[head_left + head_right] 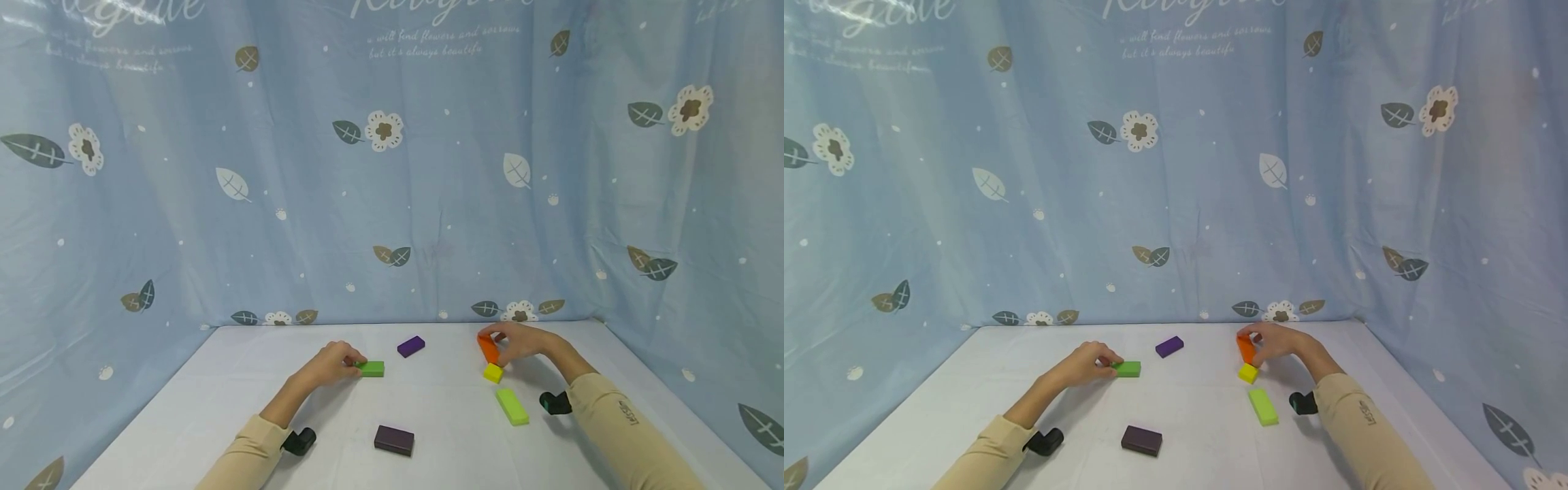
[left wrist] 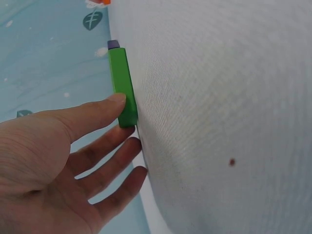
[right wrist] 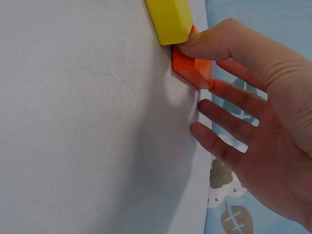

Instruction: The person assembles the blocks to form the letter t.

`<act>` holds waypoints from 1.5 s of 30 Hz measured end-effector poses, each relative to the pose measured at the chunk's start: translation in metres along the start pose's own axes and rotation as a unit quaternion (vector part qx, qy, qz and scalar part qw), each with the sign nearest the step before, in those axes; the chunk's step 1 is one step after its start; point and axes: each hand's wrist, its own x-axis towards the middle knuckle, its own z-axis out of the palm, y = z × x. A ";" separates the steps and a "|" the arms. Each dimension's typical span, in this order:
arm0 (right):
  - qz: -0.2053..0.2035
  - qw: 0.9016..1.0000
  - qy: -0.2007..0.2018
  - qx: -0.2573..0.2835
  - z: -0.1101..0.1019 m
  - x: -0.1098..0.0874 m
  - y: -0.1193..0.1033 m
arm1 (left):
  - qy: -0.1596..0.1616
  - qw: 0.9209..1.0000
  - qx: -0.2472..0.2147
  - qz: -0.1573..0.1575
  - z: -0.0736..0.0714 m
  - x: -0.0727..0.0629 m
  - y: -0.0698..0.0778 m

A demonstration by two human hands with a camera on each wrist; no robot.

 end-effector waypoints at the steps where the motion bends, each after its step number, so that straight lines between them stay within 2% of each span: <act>1: -0.001 1.000 0.002 0.000 0.000 0.000 0.001 | 0.001 1.000 0.001 0.001 0.000 0.000 0.000; 10: -0.031 0.999 0.014 -0.001 0.000 0.000 0.004 | 0.001 1.000 -0.002 0.000 0.000 0.001 0.000; 26: -0.037 0.999 0.028 -0.006 -0.004 -0.001 0.001 | -0.002 1.000 -0.002 -0.008 0.000 -0.001 0.002; 35: -0.049 0.998 0.036 -0.004 -0.007 -0.001 -0.001 | 0.002 1.000 -0.002 0.008 -0.001 0.000 0.001; 45: -0.057 0.998 0.034 0.011 -0.009 -0.003 -0.006 | -0.002 1.000 -0.004 0.006 -0.003 -0.001 0.007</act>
